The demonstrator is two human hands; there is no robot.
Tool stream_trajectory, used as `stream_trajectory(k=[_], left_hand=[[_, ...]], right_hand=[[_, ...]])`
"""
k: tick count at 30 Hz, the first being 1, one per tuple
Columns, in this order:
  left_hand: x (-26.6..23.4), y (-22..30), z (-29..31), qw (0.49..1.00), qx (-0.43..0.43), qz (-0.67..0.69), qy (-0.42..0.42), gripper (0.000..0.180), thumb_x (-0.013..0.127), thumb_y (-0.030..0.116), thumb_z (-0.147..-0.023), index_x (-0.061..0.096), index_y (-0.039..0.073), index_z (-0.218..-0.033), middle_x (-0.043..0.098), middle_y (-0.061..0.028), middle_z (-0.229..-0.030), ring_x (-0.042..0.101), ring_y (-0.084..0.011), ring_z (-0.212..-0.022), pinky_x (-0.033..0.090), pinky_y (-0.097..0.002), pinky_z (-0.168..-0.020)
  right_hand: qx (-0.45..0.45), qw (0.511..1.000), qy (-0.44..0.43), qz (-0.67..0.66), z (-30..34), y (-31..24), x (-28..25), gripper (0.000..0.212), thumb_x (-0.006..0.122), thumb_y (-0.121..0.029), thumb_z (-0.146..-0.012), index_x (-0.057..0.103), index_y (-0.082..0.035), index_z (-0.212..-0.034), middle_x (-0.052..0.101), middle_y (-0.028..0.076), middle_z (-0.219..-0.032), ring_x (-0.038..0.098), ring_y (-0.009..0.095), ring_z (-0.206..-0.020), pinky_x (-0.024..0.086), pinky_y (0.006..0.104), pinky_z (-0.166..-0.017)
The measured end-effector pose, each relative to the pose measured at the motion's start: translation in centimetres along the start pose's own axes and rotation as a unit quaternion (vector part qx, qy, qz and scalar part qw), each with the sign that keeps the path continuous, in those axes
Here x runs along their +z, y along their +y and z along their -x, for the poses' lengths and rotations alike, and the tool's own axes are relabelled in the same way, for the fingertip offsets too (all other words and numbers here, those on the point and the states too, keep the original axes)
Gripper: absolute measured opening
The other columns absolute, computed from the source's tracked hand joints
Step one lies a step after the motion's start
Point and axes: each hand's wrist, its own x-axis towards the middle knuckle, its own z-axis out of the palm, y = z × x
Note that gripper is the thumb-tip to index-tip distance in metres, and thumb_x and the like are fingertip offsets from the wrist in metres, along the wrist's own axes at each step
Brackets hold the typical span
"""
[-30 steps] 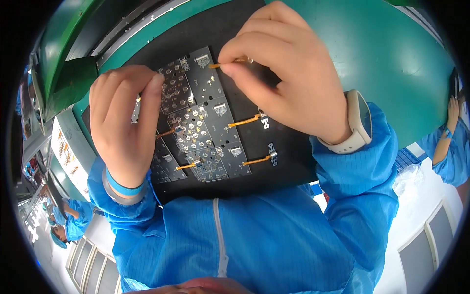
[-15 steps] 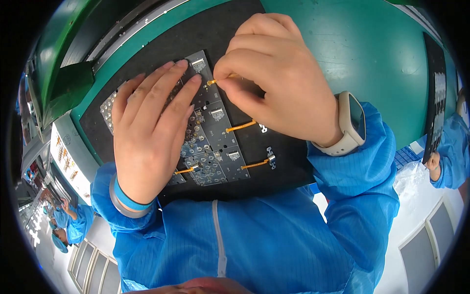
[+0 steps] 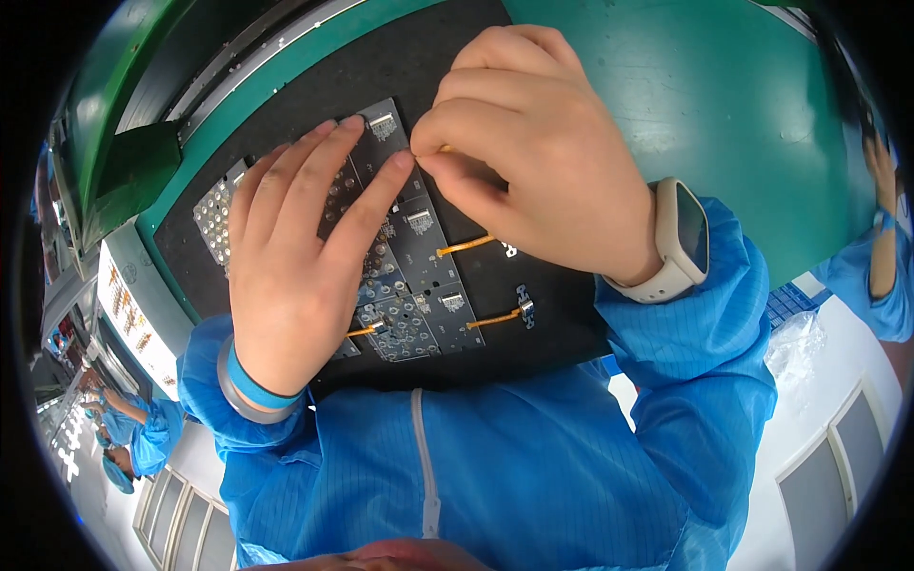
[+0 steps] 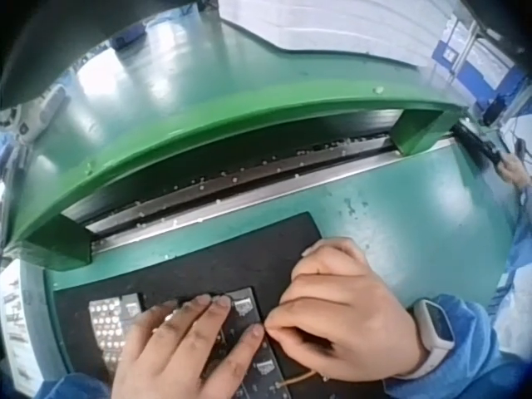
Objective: The person assembles electronic components by hand, connecting flexible cables to printed circuit boards.
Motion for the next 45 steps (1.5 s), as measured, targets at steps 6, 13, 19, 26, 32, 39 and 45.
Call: stream_trajectory(k=[6,13,19,26,32,39,45], left_hand=[[0.1,0.6,-0.1,0.999,-0.003,-0.044,-0.005,0.043,0.055,0.008,-0.071,0.063,0.011,-0.113,0.057,-0.0134,-0.118,0.055,-0.0296,-0.109,0.042,-0.0436,-0.094],[0.0,-2.2,0.7,0.999,-0.019,0.042,0.029,0.042,0.061,-0.003,-0.068,0.061,0.006,-0.11,0.059,-0.0119,-0.114,0.056,-0.0294,-0.105,0.043,-0.0436,-0.092],[-2.3,-1.4,4.2,0.985,-0.058,0.102,0.127,0.036,0.066,-0.001,-0.07,0.061,0.002,-0.106,0.061,-0.0127,-0.105,0.058,-0.031,-0.089,0.045,-0.0401,-0.079],[-2.6,1.1,8.3,0.961,-0.134,0.125,0.207,0.031,0.067,0.001,-0.071,0.062,0.001,-0.102,0.061,-0.013,-0.102,0.059,-0.0293,-0.088,0.047,-0.0385,-0.079],[-4.1,-0.6,13.3,0.942,-0.215,0.078,0.247,0.028,0.066,0.0,-0.074,0.063,0.003,-0.102,0.061,-0.0118,-0.103,0.059,-0.0296,-0.091,0.049,-0.0372,-0.078],[-7.1,-4.3,20.2,0.885,-0.36,-0.027,0.293,0.024,0.062,-0.003,-0.08,0.065,0.002,-0.103,0.065,-0.0135,-0.104,0.062,-0.0288,-0.097,0.048,-0.0338,-0.083],[-6.8,-7.8,21.7,0.879,-0.357,-0.035,0.313,0.021,0.062,0.0,-0.08,0.064,0.002,-0.101,0.064,-0.0131,-0.101,0.061,-0.0301,-0.094,0.048,-0.0351,-0.081]], right_hand=[[0.0,0.999,-0.016,-0.041,-0.2,0.4,-0.6,0.018,0.071,-0.002,-0.069,0.063,-0.005,-0.085,0.06,0.007,-0.092,0.055,0.025,-0.088,0.042,0.0377,-0.085],[0.176,0.973,0.117,-0.097,-0.6,5.0,0.3,0.024,0.064,-0.005,-0.086,0.061,0.0,-0.109,0.06,-0.001,-0.098,0.049,0.005,-0.075,0.04,0.0198,-0.07],[0.265,0.959,0.094,-0.048,-0.2,2.9,0.4,0.042,0.071,-0.01,-0.081,0.054,-0.004,-0.119,0.053,-0.001,-0.078,0.044,0.003,-0.058,0.035,0.0192,-0.05],[0.326,0.899,0.038,-0.292,0.6,4.9,-2.3,0.036,0.066,-0.009,-0.086,0.05,0.003,-0.116,0.055,-0.001,-0.086,0.047,0.004,-0.071,0.037,0.0185,-0.06],[0.39,0.878,0.098,-0.258,5.4,6.6,-3.8,0.034,0.063,-0.021,-0.089,0.051,-0.008,-0.118,0.061,-0.003,-0.087,0.048,0.002,-0.07,0.03,0.0161,-0.055],[0.441,0.823,0.263,-0.241,17.7,12.0,-12.7,0.036,0.06,-0.019,-0.091,0.052,-0.002,-0.121,0.058,0.003,-0.107,0.053,0.011,-0.097,0.039,0.0239,-0.085],[0.519,0.687,0.349,-0.369,34.0,15.0,-20.5,0.044,0.055,-0.031,-0.092,0.055,0.002,-0.121,0.061,0.011,-0.116,0.059,0.024,-0.103,0.045,0.0343,-0.092]])
